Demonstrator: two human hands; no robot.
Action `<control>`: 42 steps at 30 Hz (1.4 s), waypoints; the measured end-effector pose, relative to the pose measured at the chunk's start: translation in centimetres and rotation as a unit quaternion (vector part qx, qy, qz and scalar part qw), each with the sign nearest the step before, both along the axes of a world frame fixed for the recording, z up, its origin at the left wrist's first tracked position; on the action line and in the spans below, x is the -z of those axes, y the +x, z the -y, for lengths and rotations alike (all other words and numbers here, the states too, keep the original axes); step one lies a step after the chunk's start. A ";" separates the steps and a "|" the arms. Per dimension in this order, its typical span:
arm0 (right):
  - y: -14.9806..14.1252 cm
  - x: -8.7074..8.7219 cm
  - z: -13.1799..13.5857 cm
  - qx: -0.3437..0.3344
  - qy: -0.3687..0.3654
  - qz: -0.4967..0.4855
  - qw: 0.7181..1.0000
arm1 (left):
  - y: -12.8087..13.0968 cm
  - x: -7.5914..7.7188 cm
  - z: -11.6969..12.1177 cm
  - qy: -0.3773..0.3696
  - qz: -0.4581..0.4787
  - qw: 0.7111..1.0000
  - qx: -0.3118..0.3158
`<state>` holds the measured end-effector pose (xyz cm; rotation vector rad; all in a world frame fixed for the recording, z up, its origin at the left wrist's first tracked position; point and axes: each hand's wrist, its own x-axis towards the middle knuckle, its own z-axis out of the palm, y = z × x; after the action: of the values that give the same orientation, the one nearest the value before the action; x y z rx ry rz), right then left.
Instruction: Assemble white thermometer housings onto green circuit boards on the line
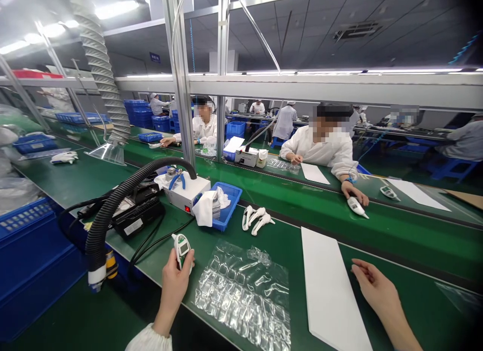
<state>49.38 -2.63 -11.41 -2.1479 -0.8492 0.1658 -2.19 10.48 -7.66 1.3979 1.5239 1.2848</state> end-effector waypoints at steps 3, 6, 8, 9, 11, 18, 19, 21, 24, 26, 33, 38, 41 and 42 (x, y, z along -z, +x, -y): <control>-0.5 -0.6 0.0 0.002 0.001 -0.001 1.000 | 0.0 0.0 0.0 0.001 -0.015 1.000 0.008; -0.7 -0.8 -0.1 0.007 -0.004 -0.006 1.000 | 0.1 -0.1 0.1 0.004 -0.029 0.999 0.019; -0.8 -0.9 -0.1 0.010 -0.005 -0.005 1.000 | 0.1 -0.2 0.1 0.010 -0.039 0.999 0.021; -0.8 -0.9 -0.2 0.010 -0.004 -0.004 1.000 | 0.1 -0.3 0.2 0.013 -0.042 0.999 0.021; -0.8 -0.9 -0.2 0.011 0.002 -0.003 1.000 | 0.2 -0.4 0.3 0.018 -0.047 0.998 0.021; -0.8 -0.8 0.0 0.010 0.001 0.009 1.000 | 0.2 -0.7 0.4 0.025 -0.052 0.998 0.024; -0.9 -0.9 0.1 0.009 -0.001 0.006 1.000 | 0.2 -0.7 0.4 0.025 -0.052 0.998 0.023; -1.0 -1.0 0.1 0.009 -0.005 0.001 1.000 | 0.2 -0.6 0.4 0.025 -0.052 0.998 0.019; -1.4 -1.4 0.1 0.008 -0.005 0.001 1.000 | 0.2 -0.5 0.4 0.025 -0.052 0.998 0.016; -1.6 -1.7 0.1 0.010 -0.008 -0.003 1.000 | 0.2 -0.5 0.4 0.025 -0.052 0.998 0.017; -1.8 -2.1 0.0 0.011 -0.031 -0.014 0.999 | 0.1 -0.3 0.4 0.026 -0.041 0.999 0.018; -1.8 -2.2 0.0 0.012 -0.041 -0.015 0.999 | 0.0 0.0 0.3 0.025 -0.020 0.999 0.013; -1.8 -2.2 0.1 0.012 -0.041 -0.013 0.999 | 0.0 0.2 0.3 0.025 -0.002 1.000 0.013; -1.8 -2.2 0.1 0.011 -0.041 -0.012 0.999 | 0.0 0.4 0.2 0.024 0.005 1.000 0.011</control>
<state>47.60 -2.74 -9.18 -2.2273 -0.8184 0.2179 -2.22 10.26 -8.02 1.4337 1.4765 1.3215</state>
